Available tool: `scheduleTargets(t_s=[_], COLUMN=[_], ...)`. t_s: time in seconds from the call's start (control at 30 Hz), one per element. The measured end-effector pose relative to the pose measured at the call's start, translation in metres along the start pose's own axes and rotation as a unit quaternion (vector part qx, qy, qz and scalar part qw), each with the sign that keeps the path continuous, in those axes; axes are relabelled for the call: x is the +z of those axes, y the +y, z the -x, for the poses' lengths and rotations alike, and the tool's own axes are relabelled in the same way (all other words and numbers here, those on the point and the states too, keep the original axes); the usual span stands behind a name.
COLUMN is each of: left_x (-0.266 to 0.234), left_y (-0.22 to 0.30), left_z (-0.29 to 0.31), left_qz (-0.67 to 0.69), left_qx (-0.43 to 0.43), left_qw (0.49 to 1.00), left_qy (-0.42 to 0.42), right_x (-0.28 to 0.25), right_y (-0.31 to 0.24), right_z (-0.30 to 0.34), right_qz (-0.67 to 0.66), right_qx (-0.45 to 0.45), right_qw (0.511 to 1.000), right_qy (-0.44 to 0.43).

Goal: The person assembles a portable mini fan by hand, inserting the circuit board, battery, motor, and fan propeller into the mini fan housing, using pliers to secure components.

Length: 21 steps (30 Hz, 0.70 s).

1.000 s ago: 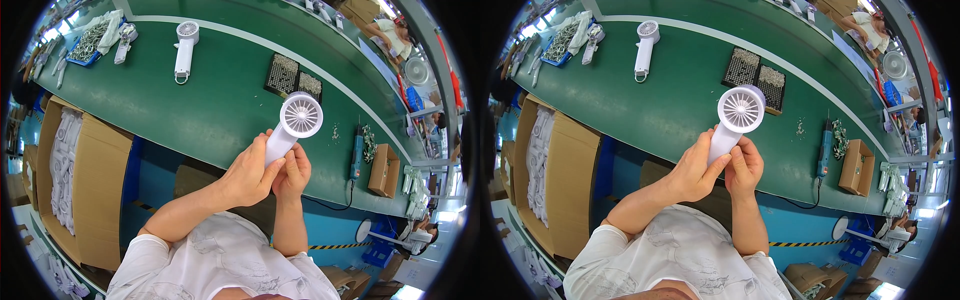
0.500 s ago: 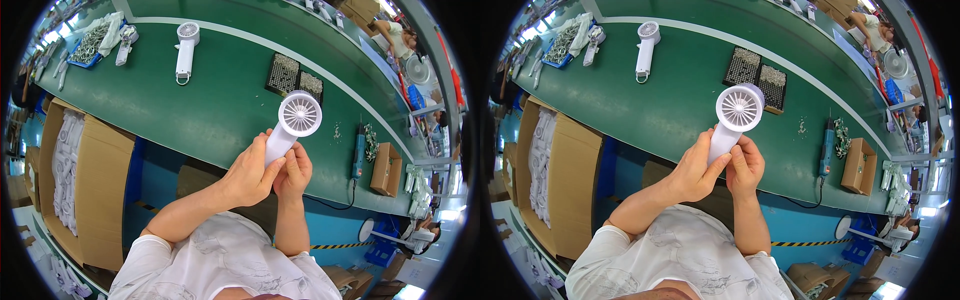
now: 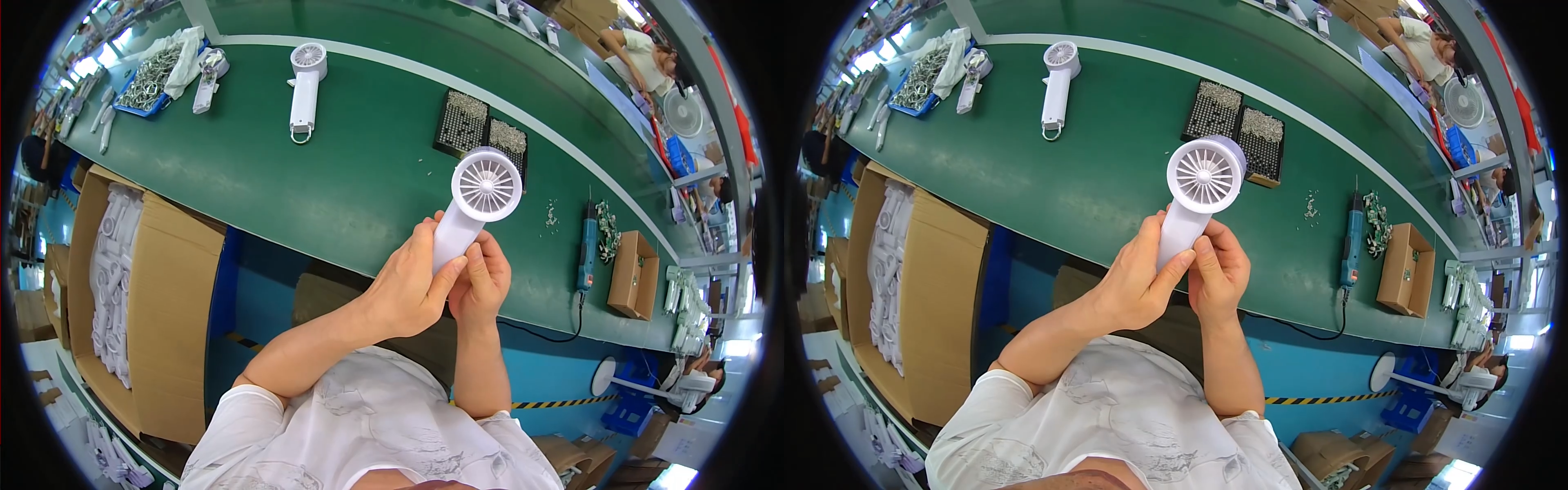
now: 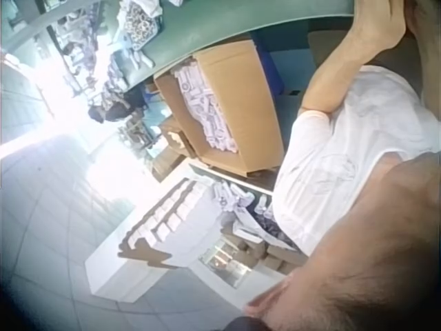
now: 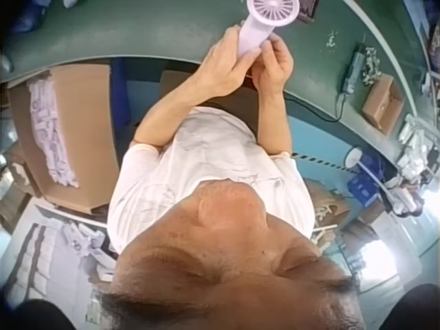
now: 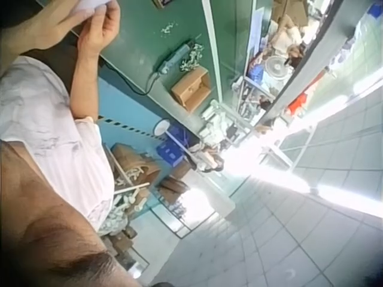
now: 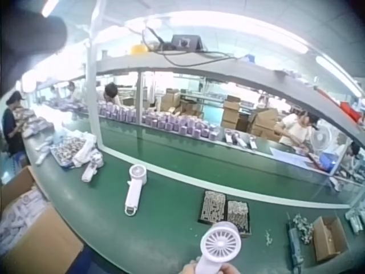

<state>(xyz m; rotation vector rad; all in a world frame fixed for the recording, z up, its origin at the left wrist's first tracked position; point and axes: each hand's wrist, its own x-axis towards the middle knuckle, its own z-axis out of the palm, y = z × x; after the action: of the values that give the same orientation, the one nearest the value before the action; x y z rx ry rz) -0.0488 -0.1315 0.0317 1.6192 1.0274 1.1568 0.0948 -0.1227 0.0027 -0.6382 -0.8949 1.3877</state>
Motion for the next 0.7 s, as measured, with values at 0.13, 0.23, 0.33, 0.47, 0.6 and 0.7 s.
scheduleTargets(t_s=[0.13,0.23,0.33,0.47,0.6,0.7], left_x=[-0.001,-0.001,-0.001,-0.002,-0.006,-0.01], left_y=[0.0,0.0,0.001,0.003,0.003,0.0], left_z=[0.001,0.001,0.001,0.002,0.004,0.007], left_qz=[-0.004,-0.003,-0.001,-0.002,0.061,0.193], left_qx=[0.001,0.001,0.0,0.0,-0.055,-0.119], left_qw=[1.0,1.0,1.0,1.0,0.996,0.973], left_qy=[0.004,0.006,0.007,0.009,-0.018,-0.05], right_x=[0.001,0.002,0.004,0.004,0.002,0.018], right_y=[0.001,-0.001,-0.002,-0.002,-0.002,-0.014], right_z=[0.0,0.0,0.0,0.001,0.004,0.011], right_qz=[0.0,0.0,0.0,0.002,0.012,0.119], right_qx=[0.002,0.003,0.004,0.005,0.01,0.018], right_qw=[1.0,1.0,1.0,1.0,1.0,0.993], right_qy=[0.002,0.002,0.003,0.016,0.024,0.02])
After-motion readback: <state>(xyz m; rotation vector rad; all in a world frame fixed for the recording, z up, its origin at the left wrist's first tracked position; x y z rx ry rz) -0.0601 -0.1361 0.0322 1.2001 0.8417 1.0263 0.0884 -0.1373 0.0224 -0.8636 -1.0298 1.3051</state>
